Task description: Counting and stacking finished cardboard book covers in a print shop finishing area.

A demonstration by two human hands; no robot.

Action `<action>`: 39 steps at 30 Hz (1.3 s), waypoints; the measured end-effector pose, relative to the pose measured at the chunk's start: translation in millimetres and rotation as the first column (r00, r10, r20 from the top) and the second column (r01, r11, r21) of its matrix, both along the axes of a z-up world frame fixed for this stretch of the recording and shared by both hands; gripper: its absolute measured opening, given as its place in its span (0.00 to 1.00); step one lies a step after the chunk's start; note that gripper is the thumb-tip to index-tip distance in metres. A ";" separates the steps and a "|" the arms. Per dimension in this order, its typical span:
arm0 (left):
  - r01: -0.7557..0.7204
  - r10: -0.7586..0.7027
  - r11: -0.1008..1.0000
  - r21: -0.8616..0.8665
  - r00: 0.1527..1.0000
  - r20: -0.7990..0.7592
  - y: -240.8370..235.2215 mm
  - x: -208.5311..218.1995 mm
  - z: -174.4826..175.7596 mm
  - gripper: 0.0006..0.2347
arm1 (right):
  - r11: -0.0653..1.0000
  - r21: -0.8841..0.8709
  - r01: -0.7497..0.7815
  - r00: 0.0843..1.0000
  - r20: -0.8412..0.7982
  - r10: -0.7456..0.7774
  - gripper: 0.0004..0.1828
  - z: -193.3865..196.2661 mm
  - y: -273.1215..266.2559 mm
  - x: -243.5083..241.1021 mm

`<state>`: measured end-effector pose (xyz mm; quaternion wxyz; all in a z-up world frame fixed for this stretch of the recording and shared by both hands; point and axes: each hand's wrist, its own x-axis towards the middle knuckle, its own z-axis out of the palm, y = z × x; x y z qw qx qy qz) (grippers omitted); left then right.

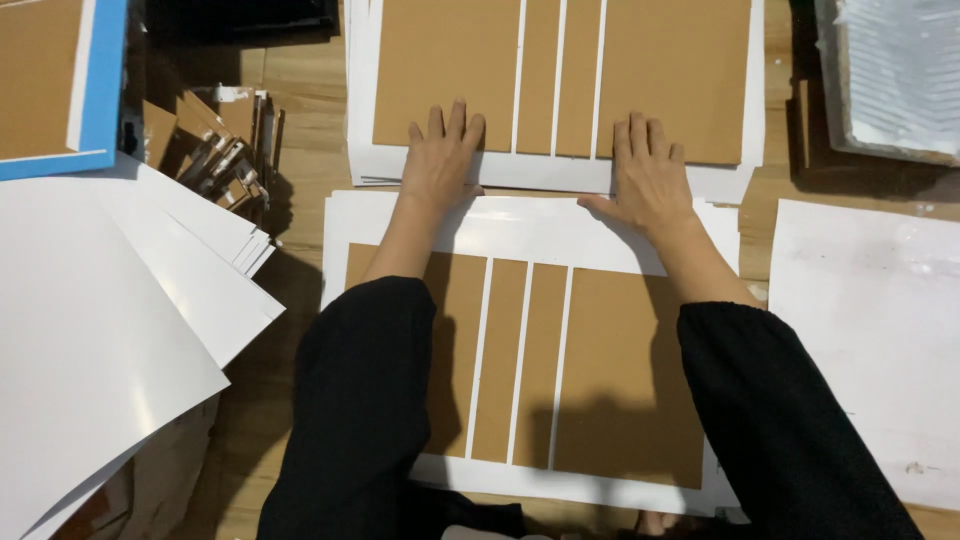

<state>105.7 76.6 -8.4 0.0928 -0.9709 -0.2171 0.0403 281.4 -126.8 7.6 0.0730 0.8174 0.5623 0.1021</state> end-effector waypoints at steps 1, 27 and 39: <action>0.001 -0.001 1.000 -0.006 1.000 -0.010 2.8 2.1 1.3 0.41 | 1.000 -0.006 0.001 1.000 -0.010 -0.001 0.55 -3.1 1.5 4.3; 0.293 -0.350 0.921 0.258 0.912 0.213 -22.0 -57.8 53.6 0.14 | 0.894 0.082 -0.441 0.856 0.340 0.391 0.13 59.7 -45.6 -16.8; 0.258 -0.387 0.854 -0.451 0.896 -0.219 -170.0 -216.0 117.6 0.31 | 0.832 -0.097 -0.546 0.737 -0.528 0.422 0.18 88.6 -188.5 -158.1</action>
